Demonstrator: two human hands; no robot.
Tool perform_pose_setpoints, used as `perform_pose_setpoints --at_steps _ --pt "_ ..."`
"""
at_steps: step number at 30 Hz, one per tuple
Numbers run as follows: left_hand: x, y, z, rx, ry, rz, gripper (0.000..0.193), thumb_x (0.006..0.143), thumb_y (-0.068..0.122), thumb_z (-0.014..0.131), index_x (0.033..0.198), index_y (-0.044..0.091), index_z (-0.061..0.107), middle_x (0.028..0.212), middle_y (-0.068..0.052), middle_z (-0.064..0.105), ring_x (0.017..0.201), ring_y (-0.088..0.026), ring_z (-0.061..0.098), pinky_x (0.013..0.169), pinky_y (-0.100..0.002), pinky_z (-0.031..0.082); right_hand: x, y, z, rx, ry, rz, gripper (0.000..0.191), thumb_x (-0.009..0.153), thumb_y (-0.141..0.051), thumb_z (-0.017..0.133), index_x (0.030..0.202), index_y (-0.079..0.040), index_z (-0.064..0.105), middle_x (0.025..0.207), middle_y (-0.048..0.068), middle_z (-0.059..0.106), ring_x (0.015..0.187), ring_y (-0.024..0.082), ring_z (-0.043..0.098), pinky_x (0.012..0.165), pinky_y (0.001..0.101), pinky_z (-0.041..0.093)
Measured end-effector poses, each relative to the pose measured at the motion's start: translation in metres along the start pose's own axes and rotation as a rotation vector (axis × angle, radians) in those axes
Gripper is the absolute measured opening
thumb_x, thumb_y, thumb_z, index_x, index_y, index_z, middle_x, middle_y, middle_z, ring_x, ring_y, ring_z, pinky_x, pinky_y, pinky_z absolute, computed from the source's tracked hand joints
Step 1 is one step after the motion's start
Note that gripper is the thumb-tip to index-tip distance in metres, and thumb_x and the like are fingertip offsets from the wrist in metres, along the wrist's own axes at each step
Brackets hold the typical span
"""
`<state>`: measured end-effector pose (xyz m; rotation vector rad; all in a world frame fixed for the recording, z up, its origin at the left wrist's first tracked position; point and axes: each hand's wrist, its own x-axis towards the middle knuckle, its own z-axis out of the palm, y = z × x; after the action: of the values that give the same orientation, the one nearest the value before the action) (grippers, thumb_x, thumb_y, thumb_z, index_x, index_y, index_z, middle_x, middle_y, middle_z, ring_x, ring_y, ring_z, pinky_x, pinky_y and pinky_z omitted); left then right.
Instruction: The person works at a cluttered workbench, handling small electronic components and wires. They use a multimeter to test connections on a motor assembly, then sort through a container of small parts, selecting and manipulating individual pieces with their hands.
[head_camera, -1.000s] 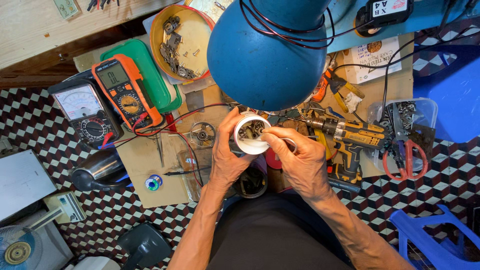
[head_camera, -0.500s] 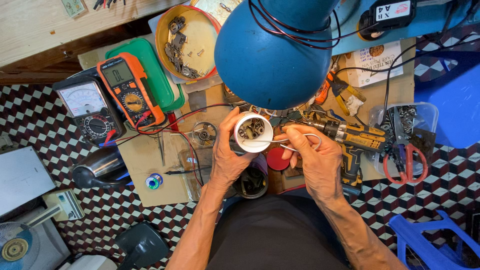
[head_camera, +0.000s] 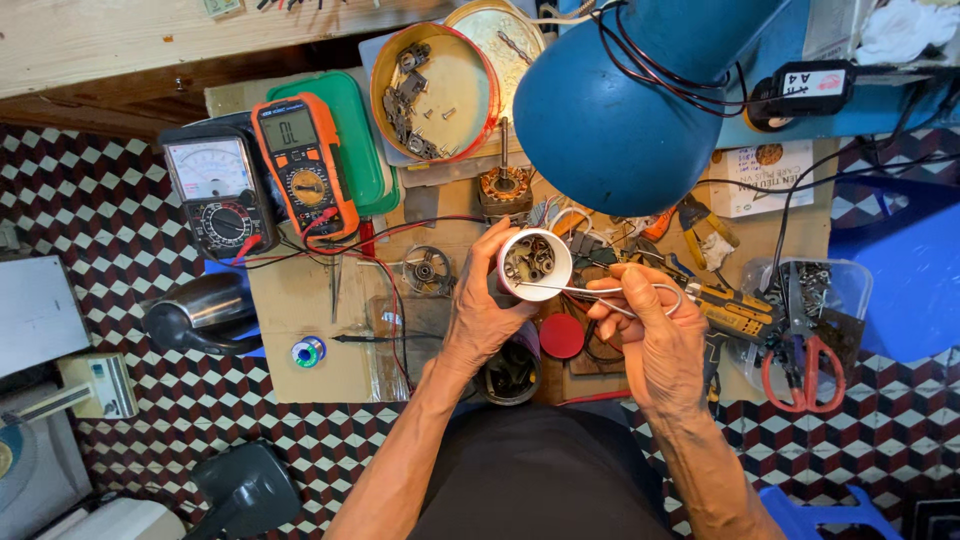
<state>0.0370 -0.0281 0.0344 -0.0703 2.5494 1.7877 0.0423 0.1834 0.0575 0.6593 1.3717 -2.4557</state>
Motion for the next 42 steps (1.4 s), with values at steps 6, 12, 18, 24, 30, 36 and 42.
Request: perform_pose_setpoints --at_steps 6,12,18,24,30,36,42 --pt "-0.015 -0.017 -0.007 -0.003 0.058 -0.055 0.087 0.070 0.013 0.093 0.141 0.008 0.044 0.153 -0.020 0.050 0.138 -0.033 0.056 0.114 -0.041 0.047 0.000 -0.009 0.002 -0.032 0.002 -0.034 0.022 0.106 -0.016 0.063 0.117 0.003 0.067 0.103 0.021 0.074 0.081 0.021 0.072 0.063 0.0268 0.054" --pt "-0.038 -0.059 -0.033 0.014 0.261 -0.135 0.077 0.077 0.017 0.090 0.138 0.006 0.045 0.131 -0.015 0.062 0.122 -0.027 0.065 0.103 -0.038 0.054 -0.002 -0.011 0.013 -0.062 0.020 -0.053 0.022 0.107 -0.016 0.062 0.118 0.002 0.068 0.103 0.020 0.075 0.079 0.021 0.071 0.063 0.0265 0.054" --pt "-0.002 -0.124 -0.051 0.064 0.371 -0.104 0.077 0.078 0.019 0.087 0.140 0.003 0.043 0.129 -0.017 0.061 0.119 -0.029 0.064 0.099 -0.040 0.054 -0.005 -0.013 0.026 -0.051 0.011 -0.063 0.022 0.108 -0.018 0.062 0.117 0.002 0.068 0.103 0.020 0.074 0.080 0.021 0.071 0.063 0.0273 0.054" --pt "0.036 -0.148 -0.047 0.179 0.361 -0.154 0.076 0.074 0.019 0.090 0.135 0.003 0.047 0.126 -0.019 0.062 0.115 -0.035 0.065 0.093 -0.043 0.054 -0.006 -0.015 0.041 -0.042 0.030 -0.099 0.022 0.107 -0.018 0.063 0.117 0.001 0.069 0.102 0.019 0.074 0.080 0.022 0.071 0.063 0.0273 0.054" --pt "0.056 -0.163 -0.034 0.164 0.360 -0.108 0.073 0.077 0.018 0.089 0.135 0.005 0.048 0.127 -0.018 0.062 0.117 -0.036 0.065 0.095 -0.043 0.055 -0.002 -0.012 0.046 -0.006 0.088 -0.078 0.021 0.107 -0.019 0.063 0.117 -0.001 0.069 0.100 0.018 0.074 0.078 0.022 0.069 0.063 0.0276 0.053" --pt "0.065 -0.174 -0.032 0.099 0.319 -0.148 0.075 0.078 0.017 0.087 0.139 0.005 0.045 0.132 -0.019 0.061 0.121 -0.036 0.064 0.097 -0.042 0.054 0.000 -0.012 0.051 0.017 0.096 -0.074 0.021 0.107 -0.020 0.062 0.116 -0.002 0.069 0.101 0.017 0.074 0.079 0.022 0.068 0.066 0.0282 0.051" --pt "0.025 -0.119 -0.043 0.103 0.435 -0.287 0.080 0.087 0.018 0.080 0.155 0.007 0.042 0.148 -0.020 0.057 0.131 -0.032 0.060 0.103 -0.043 0.052 0.005 -0.021 0.058 0.061 0.082 -0.090 0.021 0.107 -0.020 0.063 0.117 -0.002 0.068 0.101 0.015 0.074 0.080 0.021 0.066 0.066 0.0283 0.051"
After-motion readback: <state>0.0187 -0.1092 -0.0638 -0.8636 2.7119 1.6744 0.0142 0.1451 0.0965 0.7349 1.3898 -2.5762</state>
